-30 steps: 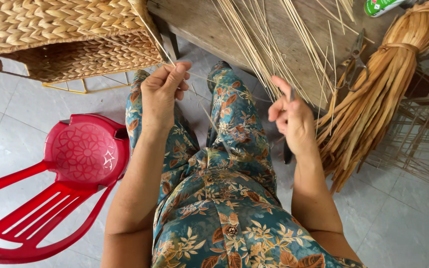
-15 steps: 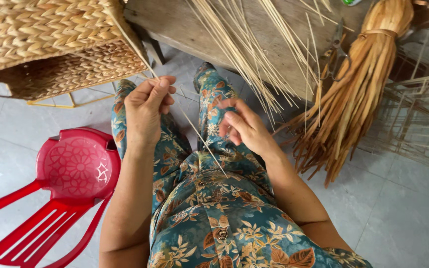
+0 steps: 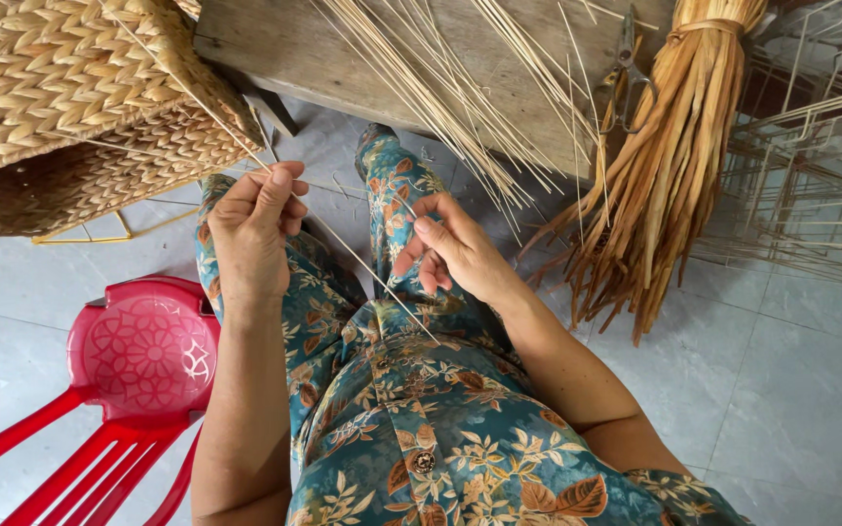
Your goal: The person sits on a low stool and repeatedly splits thin bamboo strips by hand, separating them into finer strands. The person handles the strips one at a time, pulling them apart and laying them on a wooden work surface.
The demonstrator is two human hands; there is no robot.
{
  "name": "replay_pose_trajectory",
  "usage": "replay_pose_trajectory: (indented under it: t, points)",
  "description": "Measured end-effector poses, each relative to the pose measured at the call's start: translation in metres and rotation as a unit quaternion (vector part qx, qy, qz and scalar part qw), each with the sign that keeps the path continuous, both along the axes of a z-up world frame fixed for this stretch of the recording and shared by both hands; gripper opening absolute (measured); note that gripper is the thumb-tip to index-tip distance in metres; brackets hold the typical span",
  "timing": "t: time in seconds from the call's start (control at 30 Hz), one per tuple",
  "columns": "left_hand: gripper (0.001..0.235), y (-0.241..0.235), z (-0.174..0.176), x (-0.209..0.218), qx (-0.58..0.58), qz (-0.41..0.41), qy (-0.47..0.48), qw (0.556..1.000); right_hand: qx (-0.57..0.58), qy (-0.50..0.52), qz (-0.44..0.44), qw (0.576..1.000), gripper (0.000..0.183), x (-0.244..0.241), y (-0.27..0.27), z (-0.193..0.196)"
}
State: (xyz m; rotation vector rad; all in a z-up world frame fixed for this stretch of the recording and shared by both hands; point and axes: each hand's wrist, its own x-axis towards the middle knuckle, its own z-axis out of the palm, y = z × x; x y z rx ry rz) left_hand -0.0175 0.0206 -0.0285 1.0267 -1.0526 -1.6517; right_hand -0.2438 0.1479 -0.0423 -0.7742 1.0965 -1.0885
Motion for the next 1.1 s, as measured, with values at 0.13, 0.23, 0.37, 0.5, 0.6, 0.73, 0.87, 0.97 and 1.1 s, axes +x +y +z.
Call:
replay_pose_trajectory:
  t: [0.13,0.23,0.37,0.5,0.6,0.73,0.87,0.97,1.1]
  points:
    - [0.023,0.004,0.004,-0.003,-0.014,-0.002,-0.009,1.0,-0.011,0.079,-0.022,0.997,0.021,0.0,-0.002,-0.004]
    - [0.021,0.011,0.011,-0.009,-0.053,-0.011,-0.04,0.998,-0.012,0.176,-0.052,0.983,0.019,-0.002,-0.005,-0.012]
    - [0.015,0.041,0.025,-0.028,-0.146,-0.041,-0.112,0.982,-0.017,0.176,-0.1,0.979,0.018,-0.007,-0.017,-0.027]
    - [0.011,0.062,0.044,-0.042,-0.263,-0.068,-0.179,0.946,-0.035,0.144,-0.138,0.979,0.018,-0.014,-0.016,-0.036]
    - [0.007,0.069,0.054,-0.052,-0.341,-0.081,-0.201,0.915,-0.05,0.118,-0.161,0.979,0.018,-0.022,-0.014,-0.04]
    - [0.007,0.077,0.061,-0.055,-0.376,-0.095,-0.194,0.901,-0.043,0.168,-0.189,0.967,0.018,-0.036,-0.016,-0.045]
    - [0.011,0.083,0.061,-0.039,-0.346,-0.076,-0.137,0.925,0.026,0.156,-0.229,0.961,0.017,-0.065,-0.005,-0.053]
    - [0.02,0.07,0.052,-0.028,-0.227,-0.024,-0.136,0.964,0.04,0.115,-0.177,0.977,0.021,-0.086,0.011,-0.058]
    - [0.024,0.046,0.033,-0.023,-0.106,0.009,-0.02,0.994,0.1,0.301,0.01,0.948,0.034,-0.094,0.055,-0.064]
